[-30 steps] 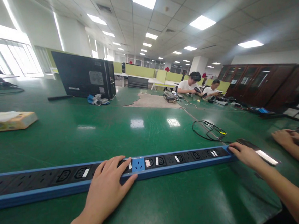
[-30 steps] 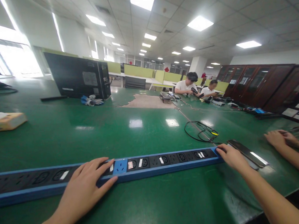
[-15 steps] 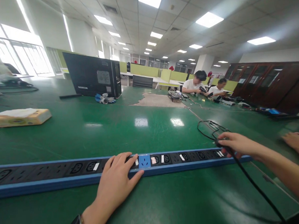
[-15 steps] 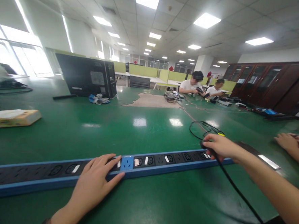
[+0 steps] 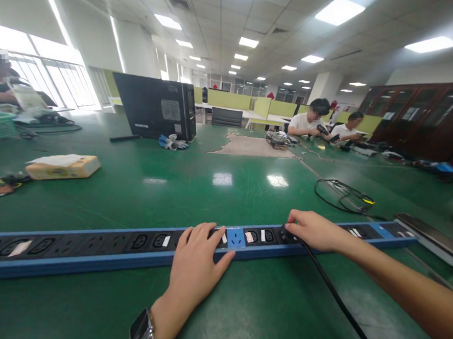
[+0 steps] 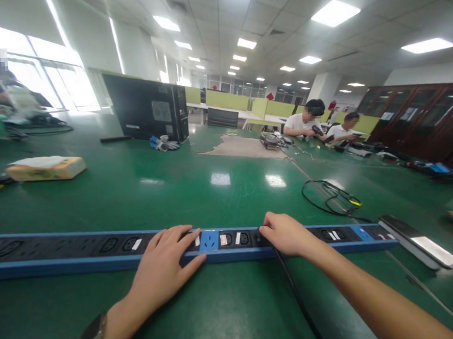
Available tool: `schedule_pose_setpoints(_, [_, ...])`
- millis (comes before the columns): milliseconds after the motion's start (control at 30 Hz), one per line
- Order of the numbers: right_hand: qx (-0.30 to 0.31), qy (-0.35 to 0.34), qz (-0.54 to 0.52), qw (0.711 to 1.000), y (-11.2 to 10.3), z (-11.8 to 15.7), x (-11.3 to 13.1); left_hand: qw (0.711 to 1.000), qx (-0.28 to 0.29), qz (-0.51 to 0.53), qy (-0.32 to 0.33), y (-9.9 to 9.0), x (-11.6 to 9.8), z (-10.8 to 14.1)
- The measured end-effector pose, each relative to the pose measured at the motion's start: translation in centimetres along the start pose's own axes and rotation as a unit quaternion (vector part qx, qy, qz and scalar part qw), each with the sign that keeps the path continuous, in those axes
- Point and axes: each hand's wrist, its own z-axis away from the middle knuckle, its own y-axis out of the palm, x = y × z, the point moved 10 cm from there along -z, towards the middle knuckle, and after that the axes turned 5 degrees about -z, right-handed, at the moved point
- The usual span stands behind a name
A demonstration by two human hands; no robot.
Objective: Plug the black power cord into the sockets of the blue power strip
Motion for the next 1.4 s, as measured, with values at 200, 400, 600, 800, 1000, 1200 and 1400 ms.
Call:
schedule_pose_setpoints(200, [-0.01,0.008,0.034,0.999,0.0,-0.1,0.0,1.0,0.007,-0.006,0.0,0.1,0.0,0.0])
schedule_pose_setpoints(400, [-0.002,0.008,0.078,0.997,0.9,-0.6,1.1,1.0,0.008,-0.01,0.002,0.1,0.0,0.1])
schedule_pose_setpoints(600, [-0.018,0.015,0.095,0.995,2.0,-0.2,0.9,1.0,0.008,-0.006,-0.001,0.2,0.0,0.1])
schedule_pose_setpoints(800, [-0.062,0.016,0.039,0.997,0.3,0.3,1.1,1.0,-0.001,-0.001,-0.002,0.2,0.1,0.1])
schedule_pose_setpoints(1000, [-0.224,0.078,-0.019,0.971,-10.6,3.9,-2.1,1.0,0.015,-0.005,0.001,0.4,0.0,-0.1])
schedule_pose_setpoints(1200, [-0.151,0.024,-0.185,0.971,-7.8,2.6,-0.1,1.0,0.027,0.01,-0.012,0.5,0.5,-0.1])
schedule_pose_setpoints(1400, [-0.043,-0.055,-0.13,0.989,-0.2,-1.2,8.6,0.999,0.03,0.003,-0.034,0.1,1.7,0.5])
